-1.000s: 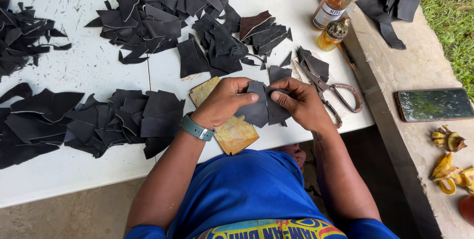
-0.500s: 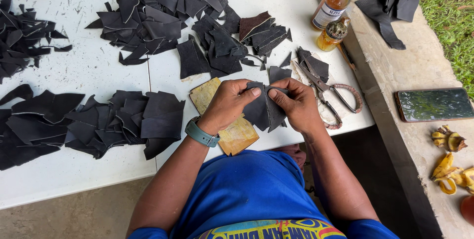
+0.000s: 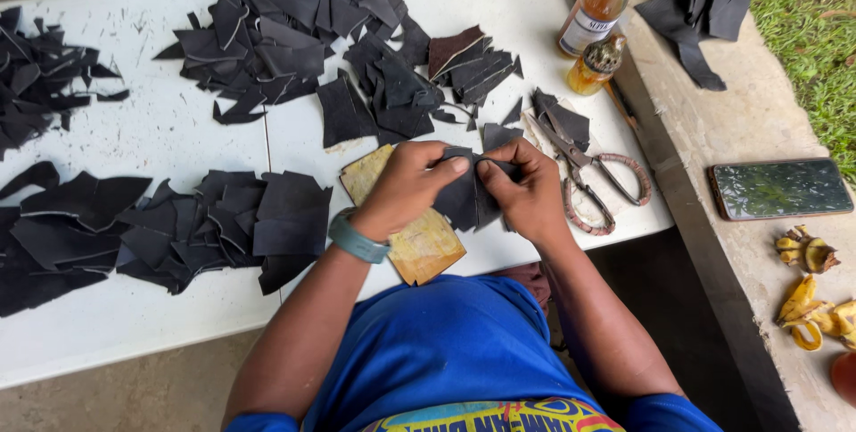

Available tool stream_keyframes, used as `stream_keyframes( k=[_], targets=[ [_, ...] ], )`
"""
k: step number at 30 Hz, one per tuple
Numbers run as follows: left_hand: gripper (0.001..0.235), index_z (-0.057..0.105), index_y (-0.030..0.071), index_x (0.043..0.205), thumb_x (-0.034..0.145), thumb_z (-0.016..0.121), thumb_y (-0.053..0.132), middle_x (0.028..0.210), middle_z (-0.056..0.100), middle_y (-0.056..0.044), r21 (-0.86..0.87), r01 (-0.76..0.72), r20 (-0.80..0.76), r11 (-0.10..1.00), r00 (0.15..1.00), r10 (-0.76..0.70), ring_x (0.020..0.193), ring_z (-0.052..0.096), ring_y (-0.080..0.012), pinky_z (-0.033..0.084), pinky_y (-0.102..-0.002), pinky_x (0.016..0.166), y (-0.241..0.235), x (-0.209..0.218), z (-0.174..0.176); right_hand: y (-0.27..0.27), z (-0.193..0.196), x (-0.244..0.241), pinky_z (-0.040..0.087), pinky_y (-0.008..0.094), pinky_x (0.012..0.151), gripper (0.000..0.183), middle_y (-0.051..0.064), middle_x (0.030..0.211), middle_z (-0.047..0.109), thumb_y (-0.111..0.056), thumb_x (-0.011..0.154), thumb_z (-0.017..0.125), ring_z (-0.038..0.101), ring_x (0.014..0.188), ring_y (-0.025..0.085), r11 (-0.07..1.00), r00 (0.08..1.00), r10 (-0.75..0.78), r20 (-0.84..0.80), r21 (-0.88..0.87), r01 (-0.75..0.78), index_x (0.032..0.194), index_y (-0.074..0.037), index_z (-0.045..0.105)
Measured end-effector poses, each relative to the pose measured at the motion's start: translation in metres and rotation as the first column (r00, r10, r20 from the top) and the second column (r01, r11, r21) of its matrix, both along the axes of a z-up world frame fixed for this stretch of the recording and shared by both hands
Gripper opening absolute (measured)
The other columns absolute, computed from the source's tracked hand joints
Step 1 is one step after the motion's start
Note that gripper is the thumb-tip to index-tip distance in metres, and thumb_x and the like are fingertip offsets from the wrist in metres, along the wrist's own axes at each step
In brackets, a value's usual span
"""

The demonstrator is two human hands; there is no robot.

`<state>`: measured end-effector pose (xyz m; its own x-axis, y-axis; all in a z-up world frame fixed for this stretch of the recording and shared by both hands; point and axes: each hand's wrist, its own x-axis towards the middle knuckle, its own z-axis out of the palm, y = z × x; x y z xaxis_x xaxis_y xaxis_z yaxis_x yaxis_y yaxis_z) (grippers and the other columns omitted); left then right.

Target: The person cuts small black rubber pieces using shears on a white table. They repeatedly pick up pieces, align them on a wooden block, and trim the edges. The person also applies a substance from a small jar to the pieces before cutting.

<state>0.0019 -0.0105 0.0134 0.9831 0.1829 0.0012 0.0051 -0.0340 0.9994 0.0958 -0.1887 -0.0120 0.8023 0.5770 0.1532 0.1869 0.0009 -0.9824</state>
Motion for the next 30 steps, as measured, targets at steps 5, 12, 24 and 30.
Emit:
stream_keyframes(
  k=[5,12,24,30],
  targets=[
    [0.035,0.066,-0.003,0.119,0.088,0.073,0.009,0.105,0.073,-0.006,-0.529,0.03,0.055,0.848,0.998,-0.001,0.095,0.07,-0.0113,0.057,-0.026,0.086,0.0,-0.022,-0.017,0.001,0.002,0.01,0.054,0.023,0.072,0.016,0.004,0.093,0.073,-0.012,0.095,0.075,0.064,0.08,0.007,0.985,0.96,0.1,-0.261,0.165,-0.058,0.104,0.001,0.07],
    [0.03,0.068,-0.009,0.118,0.092,0.074,0.003,0.107,0.073,-0.011,-0.397,-0.073,0.106,0.915,0.987,0.125,0.095,0.069,-0.013,0.057,-0.028,0.085,-0.017,-0.014,-0.036,-0.019,0.0,0.002,0.054,0.024,0.073,0.024,0.005,0.095,0.074,-0.009,0.09,0.076,0.065,0.082,0.008,0.972,0.881,0.227,-0.415,0.16,-0.175,0.11,0.003,0.071],
    [0.032,0.065,-0.007,0.114,0.085,0.076,0.003,0.099,0.073,-0.012,-0.271,-0.161,0.049,0.949,0.982,0.181,0.085,0.073,-0.0128,0.062,-0.025,0.076,-0.022,-0.012,-0.021,-0.021,0.009,0.002,0.046,0.022,0.055,0.017,-0.002,0.075,0.072,-0.018,0.09,0.077,0.058,0.064,0.003,0.983,0.977,0.126,-0.173,-0.11,-0.146,0.097,-0.003,0.075],
    [0.016,0.068,-0.005,0.095,0.082,0.076,0.001,0.084,0.072,-0.008,-0.161,-0.247,0.029,0.955,0.967,0.255,0.072,0.068,-0.0093,0.057,-0.024,0.062,-0.028,-0.009,-0.018,-0.017,0.02,-0.01,0.041,0.027,0.048,0.015,-0.001,0.067,0.065,-0.017,0.091,0.076,0.052,0.054,0.007,0.96,0.988,0.028,-0.155,-0.27,-0.069,0.092,-0.003,0.073]
  ],
)
